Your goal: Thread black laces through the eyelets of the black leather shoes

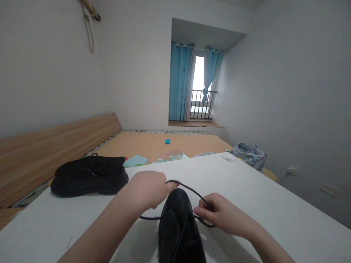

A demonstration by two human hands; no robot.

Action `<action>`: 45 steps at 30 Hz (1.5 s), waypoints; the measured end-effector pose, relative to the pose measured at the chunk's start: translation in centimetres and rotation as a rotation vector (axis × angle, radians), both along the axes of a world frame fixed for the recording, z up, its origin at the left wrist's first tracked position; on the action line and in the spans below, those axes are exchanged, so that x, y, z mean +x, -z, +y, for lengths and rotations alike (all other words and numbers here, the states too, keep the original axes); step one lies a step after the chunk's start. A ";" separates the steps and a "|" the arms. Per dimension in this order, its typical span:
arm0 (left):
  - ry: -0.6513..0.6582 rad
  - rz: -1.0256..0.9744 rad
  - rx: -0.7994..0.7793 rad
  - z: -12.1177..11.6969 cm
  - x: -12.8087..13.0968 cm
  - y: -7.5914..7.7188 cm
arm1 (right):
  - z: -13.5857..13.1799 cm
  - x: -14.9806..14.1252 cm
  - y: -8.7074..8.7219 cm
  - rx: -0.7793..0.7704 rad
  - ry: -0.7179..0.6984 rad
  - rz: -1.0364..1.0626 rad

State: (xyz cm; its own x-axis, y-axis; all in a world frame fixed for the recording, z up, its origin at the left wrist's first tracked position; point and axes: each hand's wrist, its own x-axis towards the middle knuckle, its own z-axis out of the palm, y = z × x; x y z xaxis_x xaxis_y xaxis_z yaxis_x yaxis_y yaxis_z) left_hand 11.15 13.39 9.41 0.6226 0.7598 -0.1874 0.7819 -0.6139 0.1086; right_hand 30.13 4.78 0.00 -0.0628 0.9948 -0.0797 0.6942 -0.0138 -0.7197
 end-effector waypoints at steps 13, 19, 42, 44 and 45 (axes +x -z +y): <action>0.278 0.227 -0.076 -0.4 0.2 1.2 | 0.2 0.2 0.0 -0.069 -0.156 0.265; 0.201 0.103 -0.042 0.3 0.0 0.9 | 0.3 0.3 0.1 -0.062 -0.141 0.166; 0.194 -0.729 -0.458 0.9 0.3 -0.2 | 1.5 2.2 -0.4 0.163 0.243 1.525; 0.249 -0.768 -0.446 0.3 0.7 -0.3 | 1.2 1.9 -0.6 0.188 0.253 1.504; 0.270 -0.791 -0.445 -0.1 0.9 -0.4 | 1.0 1.6 -0.5 0.191 0.251 1.481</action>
